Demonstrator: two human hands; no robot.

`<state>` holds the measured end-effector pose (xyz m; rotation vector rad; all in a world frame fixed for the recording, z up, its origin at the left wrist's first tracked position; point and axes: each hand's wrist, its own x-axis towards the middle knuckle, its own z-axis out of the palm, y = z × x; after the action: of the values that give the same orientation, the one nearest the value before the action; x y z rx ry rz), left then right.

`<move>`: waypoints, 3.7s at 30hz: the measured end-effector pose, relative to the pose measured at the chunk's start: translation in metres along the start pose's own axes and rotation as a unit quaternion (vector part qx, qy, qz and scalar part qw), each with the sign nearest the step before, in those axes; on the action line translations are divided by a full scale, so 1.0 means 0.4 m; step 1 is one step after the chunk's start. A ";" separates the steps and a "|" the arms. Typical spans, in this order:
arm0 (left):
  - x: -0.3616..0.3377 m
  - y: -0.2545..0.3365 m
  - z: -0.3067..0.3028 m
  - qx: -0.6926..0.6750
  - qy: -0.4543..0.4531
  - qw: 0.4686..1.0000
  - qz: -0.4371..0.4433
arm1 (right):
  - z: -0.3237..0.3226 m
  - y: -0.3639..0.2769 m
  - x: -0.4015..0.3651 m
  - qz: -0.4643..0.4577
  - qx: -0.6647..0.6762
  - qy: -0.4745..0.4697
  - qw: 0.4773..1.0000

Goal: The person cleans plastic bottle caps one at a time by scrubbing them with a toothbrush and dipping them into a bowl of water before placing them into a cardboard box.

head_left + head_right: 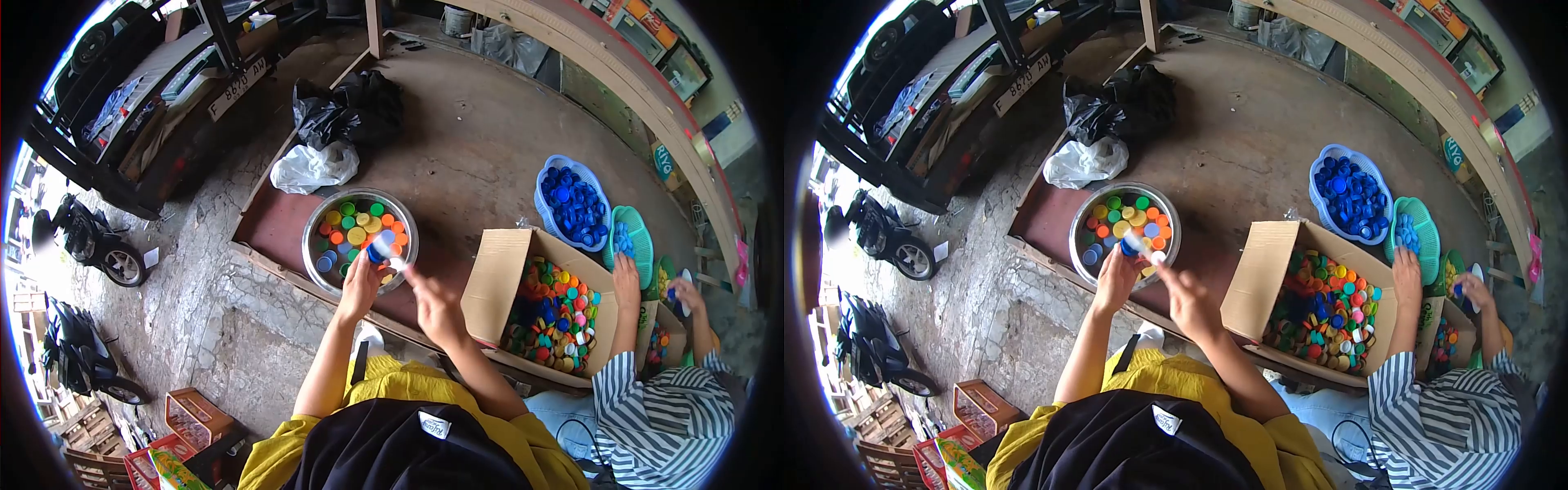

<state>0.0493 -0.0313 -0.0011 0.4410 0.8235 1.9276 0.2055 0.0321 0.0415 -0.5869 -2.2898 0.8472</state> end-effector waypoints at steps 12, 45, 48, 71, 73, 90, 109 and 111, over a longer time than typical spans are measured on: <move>0.029 0.035 0.017 -0.004 -0.070 0.996 -0.050 | -0.035 -0.005 0.043 0.055 -0.007 0.108 0.993; 0.051 0.083 0.052 0.437 -0.021 0.890 0.127 | 0.011 -0.012 0.021 0.137 0.120 0.025 0.983; 0.057 0.095 0.042 0.493 -0.004 0.851 0.180 | -0.022 -0.014 0.037 0.094 0.115 0.096 0.984; 0.041 0.128 0.021 0.524 0.015 0.817 0.240 | -0.049 -0.002 0.056 -0.022 -0.096 -0.025 0.995; 0.037 0.136 0.031 0.534 0.008 0.811 0.238 | -0.030 -0.009 0.048 -0.079 -0.091 -0.052 0.991; 0.029 0.136 0.054 0.311 0.016 0.927 0.210 | -0.075 0.018 0.056 0.060 -0.125 0.005 0.990; 0.019 -0.056 0.247 0.401 -0.202 0.890 0.077 | -0.181 -0.071 -0.222 0.095 -0.006 0.177 0.980; 0.009 -0.106 0.320 0.421 -0.270 0.863 0.077 | -0.210 -0.074 -0.263 0.087 -0.025 0.203 0.975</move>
<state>0.1524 0.0313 0.0591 1.5331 1.2332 1.3553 0.3317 -0.0147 0.0712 -0.9045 -1.9107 0.6756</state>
